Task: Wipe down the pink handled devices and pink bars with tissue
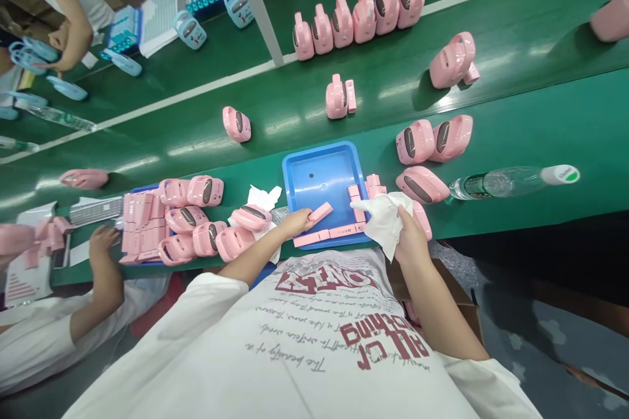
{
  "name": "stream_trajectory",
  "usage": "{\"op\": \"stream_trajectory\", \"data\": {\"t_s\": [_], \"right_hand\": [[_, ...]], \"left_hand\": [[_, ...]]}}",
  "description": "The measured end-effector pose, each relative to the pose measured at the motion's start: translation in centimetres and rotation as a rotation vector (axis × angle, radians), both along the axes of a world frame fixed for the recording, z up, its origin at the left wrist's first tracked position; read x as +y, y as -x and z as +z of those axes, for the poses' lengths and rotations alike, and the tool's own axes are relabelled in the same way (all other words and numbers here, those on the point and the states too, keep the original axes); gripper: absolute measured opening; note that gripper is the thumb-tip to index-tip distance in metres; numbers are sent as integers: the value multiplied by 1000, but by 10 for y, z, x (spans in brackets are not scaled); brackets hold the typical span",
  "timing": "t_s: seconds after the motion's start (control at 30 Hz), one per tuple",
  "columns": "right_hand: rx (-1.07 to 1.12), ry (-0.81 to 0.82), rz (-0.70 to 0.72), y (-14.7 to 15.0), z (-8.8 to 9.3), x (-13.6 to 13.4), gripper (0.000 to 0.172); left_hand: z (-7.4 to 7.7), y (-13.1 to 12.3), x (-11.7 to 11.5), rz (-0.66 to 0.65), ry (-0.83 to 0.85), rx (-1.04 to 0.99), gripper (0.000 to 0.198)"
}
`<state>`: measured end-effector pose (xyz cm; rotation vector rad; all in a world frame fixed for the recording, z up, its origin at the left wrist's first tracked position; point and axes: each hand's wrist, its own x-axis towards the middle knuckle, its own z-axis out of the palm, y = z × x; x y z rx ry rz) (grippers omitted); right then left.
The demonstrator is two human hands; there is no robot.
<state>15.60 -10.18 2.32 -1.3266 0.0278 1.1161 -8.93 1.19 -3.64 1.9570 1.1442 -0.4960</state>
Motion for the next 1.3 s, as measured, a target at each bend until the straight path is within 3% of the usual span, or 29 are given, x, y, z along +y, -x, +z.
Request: {"op": "stream_trajectory", "data": {"t_s": [0.1,0.2,0.33,0.43,0.53,0.63,0.8,0.93,1.0,1.17,1.23,1.3], "right_hand": [[13,28,2,5,-4,1,48],[-125,39,34,13,-8,3,44],[-439,14,314,32,-4,11,53],[-529,-117,594,57,7,20,60],[-472,-210,709,84,18,23,62],[-428,-212,714,102,29,21,65],[-339,-139,694,109,49,13,62],[-191,-79,648,106,53,14,55],[-146,-47,537,99,50,19,53],[-142,-21,79,63,40,33,48],[-155,-54,1,49,39,32,44],[-171,-65,-27,40,39,27,40]], "left_hand": [[10,1,1,107,28,-103,34],[34,3,0,173,27,-227,35],[81,5,-6,243,-141,-495,32],[108,-1,-13,408,-233,-733,32],[119,-10,-20,604,-190,-972,44],[122,-14,-25,680,-139,-1094,50],[128,-8,-30,572,-45,-993,48],[134,-6,-31,595,133,-1008,54],[138,-7,-32,646,236,-1042,57],[145,-1,-31,760,527,-1118,50],[143,9,-23,752,497,-1068,53],[138,23,-6,717,333,-894,57]]}}
